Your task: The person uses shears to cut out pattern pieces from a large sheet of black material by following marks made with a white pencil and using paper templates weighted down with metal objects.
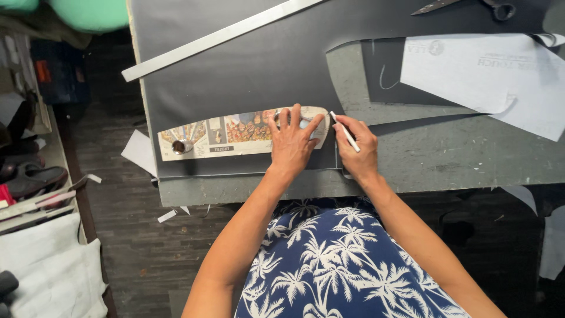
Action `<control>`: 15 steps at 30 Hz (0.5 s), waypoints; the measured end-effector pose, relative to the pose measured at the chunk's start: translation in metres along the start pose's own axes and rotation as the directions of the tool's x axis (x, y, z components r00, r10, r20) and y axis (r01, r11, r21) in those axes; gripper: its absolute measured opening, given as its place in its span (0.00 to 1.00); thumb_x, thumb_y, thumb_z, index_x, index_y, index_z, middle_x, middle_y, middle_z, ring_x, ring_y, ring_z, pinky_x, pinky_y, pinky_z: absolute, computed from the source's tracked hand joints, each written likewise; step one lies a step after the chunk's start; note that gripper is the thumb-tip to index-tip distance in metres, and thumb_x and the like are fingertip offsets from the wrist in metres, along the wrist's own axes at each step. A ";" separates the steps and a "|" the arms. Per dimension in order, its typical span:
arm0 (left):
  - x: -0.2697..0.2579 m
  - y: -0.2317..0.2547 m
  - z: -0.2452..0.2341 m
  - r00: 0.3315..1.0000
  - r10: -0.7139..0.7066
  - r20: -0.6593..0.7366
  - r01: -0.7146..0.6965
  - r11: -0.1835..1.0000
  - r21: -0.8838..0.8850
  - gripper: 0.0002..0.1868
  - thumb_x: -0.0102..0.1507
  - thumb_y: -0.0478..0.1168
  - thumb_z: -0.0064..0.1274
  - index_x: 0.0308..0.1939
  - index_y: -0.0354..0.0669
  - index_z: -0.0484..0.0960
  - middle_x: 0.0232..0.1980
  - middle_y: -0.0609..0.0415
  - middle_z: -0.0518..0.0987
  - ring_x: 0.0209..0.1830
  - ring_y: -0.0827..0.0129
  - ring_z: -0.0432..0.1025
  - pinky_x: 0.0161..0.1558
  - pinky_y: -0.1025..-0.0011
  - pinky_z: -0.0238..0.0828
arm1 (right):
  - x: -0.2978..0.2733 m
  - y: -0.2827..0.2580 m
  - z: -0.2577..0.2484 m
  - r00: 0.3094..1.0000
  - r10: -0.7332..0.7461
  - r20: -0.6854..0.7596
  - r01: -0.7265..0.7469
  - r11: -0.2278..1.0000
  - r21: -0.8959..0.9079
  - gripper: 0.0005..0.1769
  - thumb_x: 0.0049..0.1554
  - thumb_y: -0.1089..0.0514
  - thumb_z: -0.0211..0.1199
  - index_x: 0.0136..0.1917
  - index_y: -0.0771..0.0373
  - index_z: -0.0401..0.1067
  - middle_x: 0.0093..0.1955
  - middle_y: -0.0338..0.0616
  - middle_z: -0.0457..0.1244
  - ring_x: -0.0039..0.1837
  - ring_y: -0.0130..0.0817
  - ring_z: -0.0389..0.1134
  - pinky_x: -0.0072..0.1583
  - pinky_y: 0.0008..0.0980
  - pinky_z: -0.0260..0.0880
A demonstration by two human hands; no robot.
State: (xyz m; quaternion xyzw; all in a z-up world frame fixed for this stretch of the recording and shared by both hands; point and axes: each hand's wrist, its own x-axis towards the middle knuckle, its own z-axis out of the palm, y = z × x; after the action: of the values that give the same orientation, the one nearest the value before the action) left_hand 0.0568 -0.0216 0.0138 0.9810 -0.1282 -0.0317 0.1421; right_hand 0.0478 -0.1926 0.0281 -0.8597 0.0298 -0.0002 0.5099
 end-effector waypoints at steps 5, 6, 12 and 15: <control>0.001 0.002 -0.005 1.000 -0.004 -0.005 0.003 1.000 -0.028 0.34 0.56 0.50 0.66 0.66 0.68 0.73 0.67 0.44 0.64 0.67 0.47 0.57 0.64 0.38 0.50 | 0.003 0.003 -0.004 1.000 -0.028 -0.005 0.028 0.998 0.060 0.13 0.62 0.60 0.65 0.60 0.64 0.77 0.49 0.47 0.70 0.47 0.30 0.72 0.48 0.31 0.72; 0.001 0.003 -0.007 1.000 -0.003 -0.007 0.003 1.000 -0.024 0.34 0.56 0.50 0.66 0.66 0.68 0.74 0.67 0.44 0.64 0.68 0.48 0.57 0.65 0.39 0.50 | 0.004 0.003 -0.004 1.000 0.000 -0.027 0.002 0.997 0.079 0.13 0.63 0.60 0.64 0.60 0.64 0.76 0.50 0.46 0.71 0.46 0.30 0.72 0.48 0.30 0.72; 0.002 0.001 -0.020 0.996 -0.008 -0.085 -0.013 0.971 -0.238 0.36 0.56 0.54 0.67 0.68 0.63 0.73 0.64 0.41 0.67 0.64 0.45 0.59 0.66 0.41 0.50 | -0.003 0.000 -0.035 0.996 -0.016 -0.087 0.025 0.994 0.104 0.14 0.65 0.58 0.62 0.63 0.65 0.73 0.52 0.46 0.71 0.49 0.28 0.73 0.50 0.29 0.72; 0.019 -0.030 -0.023 0.979 -0.115 -0.166 0.042 0.920 -0.390 0.34 0.63 0.53 0.63 0.72 0.57 0.71 0.67 0.39 0.68 0.69 0.45 0.61 0.69 0.44 0.54 | -0.013 0.001 -0.054 0.996 0.034 -0.088 -0.029 0.998 0.055 0.15 0.64 0.58 0.62 0.63 0.64 0.74 0.50 0.47 0.71 0.48 0.31 0.72 0.49 0.30 0.71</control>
State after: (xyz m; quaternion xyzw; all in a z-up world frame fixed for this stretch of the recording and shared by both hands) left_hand 0.0846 0.0078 0.0270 0.9370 -0.0660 0.0297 0.3419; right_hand 0.0326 -0.2398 0.0541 -0.8442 0.0660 -0.0311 0.5310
